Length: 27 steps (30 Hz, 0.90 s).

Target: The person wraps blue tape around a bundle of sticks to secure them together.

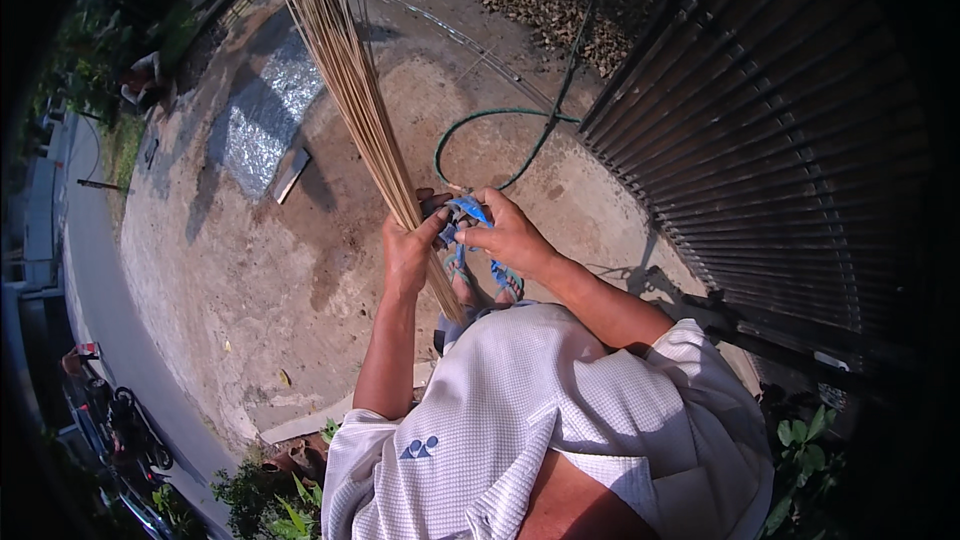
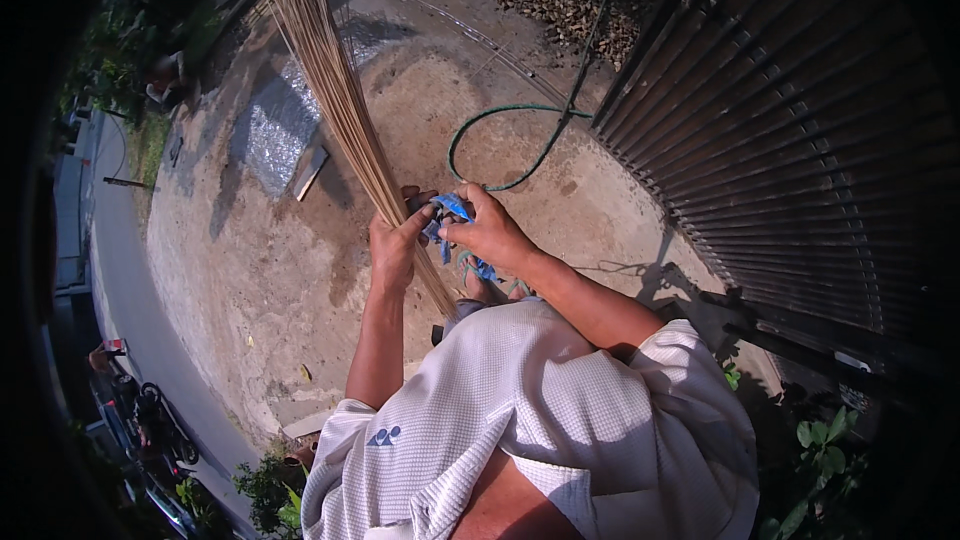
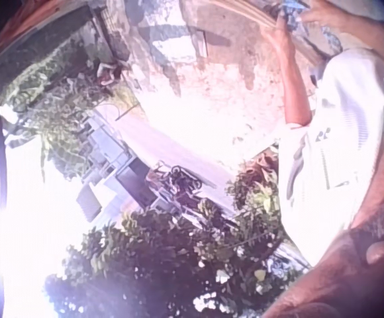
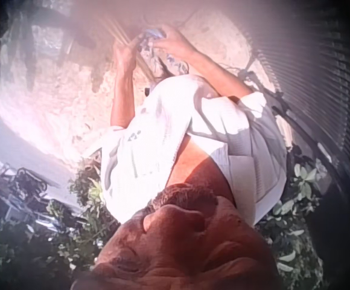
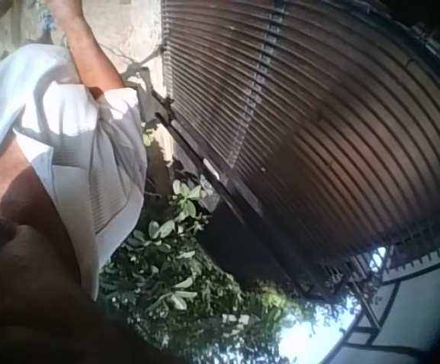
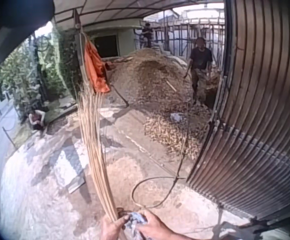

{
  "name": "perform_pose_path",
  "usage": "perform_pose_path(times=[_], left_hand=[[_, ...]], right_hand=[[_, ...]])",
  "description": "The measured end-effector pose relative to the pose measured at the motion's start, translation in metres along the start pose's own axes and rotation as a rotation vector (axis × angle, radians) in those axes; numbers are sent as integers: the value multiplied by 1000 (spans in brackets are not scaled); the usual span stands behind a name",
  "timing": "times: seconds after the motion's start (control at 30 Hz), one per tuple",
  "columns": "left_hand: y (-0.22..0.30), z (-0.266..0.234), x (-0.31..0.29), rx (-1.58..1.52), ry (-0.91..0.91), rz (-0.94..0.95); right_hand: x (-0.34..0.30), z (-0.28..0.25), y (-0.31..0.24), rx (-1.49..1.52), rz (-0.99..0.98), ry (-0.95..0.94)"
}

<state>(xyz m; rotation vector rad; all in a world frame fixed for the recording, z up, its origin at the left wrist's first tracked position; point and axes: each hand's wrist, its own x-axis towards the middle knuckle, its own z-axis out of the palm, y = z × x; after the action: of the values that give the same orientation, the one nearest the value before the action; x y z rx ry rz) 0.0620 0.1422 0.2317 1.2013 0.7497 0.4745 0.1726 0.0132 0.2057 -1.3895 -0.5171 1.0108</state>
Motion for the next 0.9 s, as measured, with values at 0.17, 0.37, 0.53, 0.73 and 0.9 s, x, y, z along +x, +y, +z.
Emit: perform_pose_path(times=[0.17, 0.37, 0.53, 0.73, 0.9], left_hand=[[-19, -19, 9, 101, 30, 16], [-24, -42, 18, 67, 143, 88], [-27, -88, 31, 64, 338, 173], [15, -203, 22, -167, 582, 194], [37, -204, -10, -179, 438, 136]], right_hand=[[2, -1, 1, 200, -74, -71], [-9, -17, -28, 216, 92, -109], [-24, -41, -2, 131, -3, -66], [-84, -194, 50, 101, 176, 417], [-126, -232, 53, 212, 243, 595]])
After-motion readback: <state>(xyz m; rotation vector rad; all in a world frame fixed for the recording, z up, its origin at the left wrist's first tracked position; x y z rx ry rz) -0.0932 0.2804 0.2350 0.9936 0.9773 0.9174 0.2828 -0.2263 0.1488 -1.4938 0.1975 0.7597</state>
